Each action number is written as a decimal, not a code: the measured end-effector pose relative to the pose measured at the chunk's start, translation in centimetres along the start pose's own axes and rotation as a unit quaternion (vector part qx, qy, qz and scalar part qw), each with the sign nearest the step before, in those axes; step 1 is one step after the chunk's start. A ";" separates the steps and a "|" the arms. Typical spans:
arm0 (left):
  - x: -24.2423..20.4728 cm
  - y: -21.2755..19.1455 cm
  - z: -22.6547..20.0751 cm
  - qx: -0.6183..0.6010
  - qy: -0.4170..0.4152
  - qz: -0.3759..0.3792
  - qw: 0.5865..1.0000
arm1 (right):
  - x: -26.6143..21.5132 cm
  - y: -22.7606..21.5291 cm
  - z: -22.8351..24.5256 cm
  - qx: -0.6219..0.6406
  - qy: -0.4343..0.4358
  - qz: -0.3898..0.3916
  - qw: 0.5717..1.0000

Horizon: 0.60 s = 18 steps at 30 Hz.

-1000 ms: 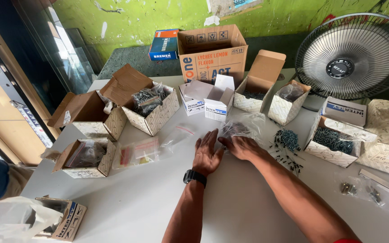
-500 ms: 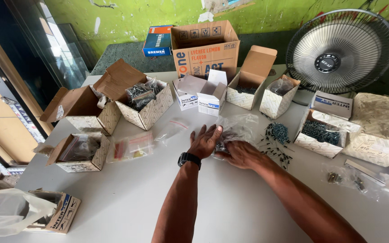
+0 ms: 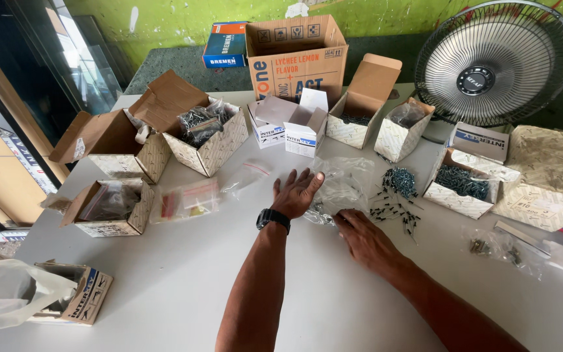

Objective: The person opens a plastic bag containing small metal fasteners and pours them onto a white table. They then use their hands to sort the fasteners into separate piles on the table surface.

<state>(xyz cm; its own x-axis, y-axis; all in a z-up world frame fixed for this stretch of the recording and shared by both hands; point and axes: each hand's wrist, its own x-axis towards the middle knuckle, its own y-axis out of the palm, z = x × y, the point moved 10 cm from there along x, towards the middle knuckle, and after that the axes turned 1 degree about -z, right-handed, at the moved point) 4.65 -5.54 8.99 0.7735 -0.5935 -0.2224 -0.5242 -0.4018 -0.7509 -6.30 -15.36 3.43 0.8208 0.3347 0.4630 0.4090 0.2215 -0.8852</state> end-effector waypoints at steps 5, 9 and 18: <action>0.3 0.0 0.2 -0.002 0.003 -0.012 1.000 | -0.7 -0.8 0.8 -0.025 0.036 0.021 0.999; 0.4 -0.3 0.5 -0.037 0.008 -0.019 0.999 | -0.9 -1.1 0.6 0.035 0.132 0.110 0.984; 1.7 0.3 2.1 -0.044 0.012 -0.056 0.997 | 1.3 -3.2 -0.9 0.015 0.189 0.091 0.978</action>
<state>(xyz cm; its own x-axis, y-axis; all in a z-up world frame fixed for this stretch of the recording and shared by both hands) 6.58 -5.22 7.07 0.8203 -0.5580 -0.1251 -0.4657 -0.5248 -0.7126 -6.19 -16.44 6.85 0.9700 0.0103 0.2428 0.2348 0.2191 -0.9470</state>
